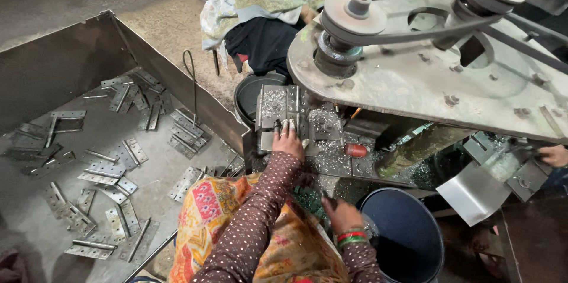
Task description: The person uses a mechanical press to shape or punch metal hinge components, placing each piece into a jig and activating the machine, then transferring finished parts into a metal bin.
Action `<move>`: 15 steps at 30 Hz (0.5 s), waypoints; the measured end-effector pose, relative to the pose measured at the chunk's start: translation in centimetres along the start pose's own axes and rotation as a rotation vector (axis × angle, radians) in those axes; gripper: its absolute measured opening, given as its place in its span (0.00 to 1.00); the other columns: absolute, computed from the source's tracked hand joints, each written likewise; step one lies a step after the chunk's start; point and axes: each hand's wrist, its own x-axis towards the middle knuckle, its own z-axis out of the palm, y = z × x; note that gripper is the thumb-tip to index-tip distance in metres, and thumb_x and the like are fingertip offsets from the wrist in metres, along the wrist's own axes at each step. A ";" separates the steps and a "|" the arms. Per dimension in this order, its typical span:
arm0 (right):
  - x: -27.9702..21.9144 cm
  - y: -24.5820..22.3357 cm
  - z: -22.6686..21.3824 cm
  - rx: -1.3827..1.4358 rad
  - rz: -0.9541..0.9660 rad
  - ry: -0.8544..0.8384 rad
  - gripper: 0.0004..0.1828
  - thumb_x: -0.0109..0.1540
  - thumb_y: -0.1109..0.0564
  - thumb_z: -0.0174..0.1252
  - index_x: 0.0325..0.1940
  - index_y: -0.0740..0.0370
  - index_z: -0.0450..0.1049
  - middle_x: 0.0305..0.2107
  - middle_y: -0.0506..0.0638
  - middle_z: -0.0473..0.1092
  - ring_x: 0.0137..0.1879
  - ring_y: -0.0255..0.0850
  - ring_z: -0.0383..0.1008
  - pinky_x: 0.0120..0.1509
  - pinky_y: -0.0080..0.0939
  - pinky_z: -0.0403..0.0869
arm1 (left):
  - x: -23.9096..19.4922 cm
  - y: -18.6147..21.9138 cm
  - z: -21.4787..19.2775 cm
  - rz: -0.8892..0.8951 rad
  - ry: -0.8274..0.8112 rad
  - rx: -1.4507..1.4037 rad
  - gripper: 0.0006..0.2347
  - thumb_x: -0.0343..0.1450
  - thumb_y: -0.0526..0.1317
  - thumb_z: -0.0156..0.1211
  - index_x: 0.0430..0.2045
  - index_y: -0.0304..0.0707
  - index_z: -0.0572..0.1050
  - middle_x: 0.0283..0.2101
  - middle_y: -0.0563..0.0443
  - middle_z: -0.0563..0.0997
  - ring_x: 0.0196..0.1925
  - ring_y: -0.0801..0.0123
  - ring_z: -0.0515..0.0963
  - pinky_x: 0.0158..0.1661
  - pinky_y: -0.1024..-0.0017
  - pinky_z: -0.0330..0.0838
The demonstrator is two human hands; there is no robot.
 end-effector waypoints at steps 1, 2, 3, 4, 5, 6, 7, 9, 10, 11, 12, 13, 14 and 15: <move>0.1 0.8 2.2 0.000 0.001 0.000 0.47 0.63 0.19 0.38 0.60 0.64 0.69 0.42 0.67 0.76 0.46 0.56 0.82 0.49 0.55 0.80 | -0.3 -0.3 -0.4 0.001 -0.001 0.000 0.23 0.81 0.51 0.36 0.65 0.37 0.67 0.76 0.40 0.54 0.79 0.51 0.47 0.73 0.49 0.41; 0.3 1.7 3.9 0.007 -0.015 0.046 0.46 0.63 0.20 0.38 0.52 0.64 0.75 0.39 0.67 0.77 0.46 0.59 0.81 0.51 0.56 0.78 | -0.4 -0.4 -0.8 -0.001 -0.015 -0.054 0.23 0.80 0.53 0.35 0.66 0.41 0.66 0.77 0.42 0.50 0.80 0.54 0.44 0.74 0.50 0.38; 0.7 2.5 4.8 0.013 -0.030 0.092 0.45 0.63 0.21 0.38 0.45 0.64 0.80 0.37 0.68 0.78 0.46 0.62 0.79 0.52 0.58 0.76 | -0.4 -0.4 -1.2 -0.004 -0.030 -0.109 0.23 0.80 0.55 0.34 0.66 0.44 0.65 0.78 0.44 0.46 0.80 0.57 0.41 0.75 0.51 0.34; 1.8 2.5 4.8 0.009 -0.049 0.092 0.45 0.63 0.21 0.38 0.45 0.64 0.80 0.37 0.68 0.78 0.46 0.62 0.79 0.52 0.58 0.76 | -0.4 -1.0 -1.8 -0.021 -0.022 -0.111 0.23 0.80 0.55 0.34 0.66 0.44 0.65 0.78 0.44 0.46 0.80 0.57 0.41 0.75 0.51 0.34; 2.9 2.4 4.3 0.052 -0.090 0.045 0.45 0.63 0.22 0.37 0.44 0.64 0.80 0.36 0.67 0.78 0.44 0.63 0.80 0.51 0.59 0.76 | -0.3 -1.2 -2.3 -0.008 -0.012 -0.074 0.21 0.79 0.52 0.36 0.66 0.48 0.66 0.78 0.44 0.46 0.80 0.56 0.42 0.75 0.50 0.34; 1.8 3.1 5.0 0.106 -0.096 -0.014 0.44 0.62 0.23 0.36 0.44 0.63 0.80 0.35 0.67 0.78 0.43 0.64 0.80 0.50 0.60 0.76 | -0.8 -0.7 -1.5 0.034 -0.028 -0.030 0.20 0.79 0.49 0.39 0.66 0.51 0.66 0.78 0.45 0.46 0.80 0.55 0.42 0.75 0.49 0.33; 0.3 3.1 6.0 0.114 -0.079 -0.027 0.44 0.62 0.23 0.36 0.44 0.63 0.80 0.35 0.67 0.78 0.43 0.64 0.80 0.50 0.60 0.76 | -1.6 -0.5 -0.3 0.045 -0.048 -0.025 0.20 0.79 0.49 0.39 0.66 0.51 0.66 0.78 0.45 0.46 0.80 0.55 0.42 0.75 0.49 0.33; 0.7 1.4 4.4 0.036 -0.013 0.122 0.43 0.59 0.22 0.39 0.49 0.59 0.79 0.37 0.70 0.75 0.46 0.67 0.76 0.53 0.63 0.73 | -1.0 -0.6 0.2 0.069 0.001 -0.089 0.22 0.75 0.44 0.41 0.68 0.61 0.61 0.76 0.44 0.45 0.78 0.54 0.41 0.72 0.48 0.34; 1.0 0.8 2.7 0.035 -0.019 0.130 0.43 0.59 0.22 0.39 0.49 0.59 0.79 0.37 0.70 0.75 0.46 0.67 0.76 0.53 0.63 0.73 | -0.3 -0.7 0.4 0.067 0.010 -0.090 0.22 0.75 0.44 0.41 0.68 0.61 0.61 0.76 0.44 0.45 0.78 0.54 0.41 0.72 0.48 0.34; 1.7 0.4 0.1 -0.019 -0.018 0.034 0.45 0.61 0.21 0.38 0.44 0.63 0.81 0.37 0.70 0.76 0.47 0.65 0.78 0.54 0.60 0.75 | 0.6 -0.8 0.5 0.066 0.071 -0.040 0.21 0.75 0.45 0.42 0.66 0.54 0.65 0.76 0.43 0.46 0.78 0.54 0.41 0.72 0.46 0.34; 1.4 0.1 -1.5 -0.070 -0.008 -0.078 0.49 0.64 0.20 0.37 0.40 0.66 0.84 0.38 0.69 0.76 0.47 0.63 0.79 0.55 0.58 0.76 | 0.8 -0.7 1.5 0.070 0.113 0.011 0.20 0.76 0.47 0.43 0.63 0.47 0.68 0.77 0.42 0.46 0.78 0.53 0.42 0.71 0.45 0.33; 1.4 -0.6 -3.0 -0.069 -0.003 -0.085 0.49 0.64 0.20 0.37 0.40 0.66 0.84 0.38 0.69 0.76 0.47 0.63 0.79 0.55 0.58 0.76 | 1.6 -0.9 1.9 0.073 0.104 0.011 0.20 0.76 0.47 0.43 0.63 0.47 0.68 0.77 0.42 0.46 0.78 0.53 0.42 0.71 0.45 0.33; 1.7 -1.1 -4.4 -0.124 -0.028 -0.060 0.49 0.64 0.20 0.36 0.40 0.66 0.84 0.38 0.68 0.77 0.48 0.63 0.79 0.56 0.58 0.76 | 3.1 -1.2 1.8 0.055 0.060 -0.031 0.18 0.77 0.47 0.45 0.60 0.47 0.73 0.77 0.46 0.50 0.78 0.57 0.47 0.73 0.47 0.38; 1.6 -1.4 -4.9 -0.179 -0.052 -0.035 0.49 0.64 0.20 0.35 0.40 0.65 0.84 0.38 0.68 0.78 0.48 0.62 0.79 0.56 0.58 0.75 | 3.9 -1.3 2.1 0.038 0.016 -0.072 0.17 0.77 0.48 0.46 0.56 0.47 0.78 0.78 0.50 0.55 0.78 0.61 0.53 0.75 0.49 0.42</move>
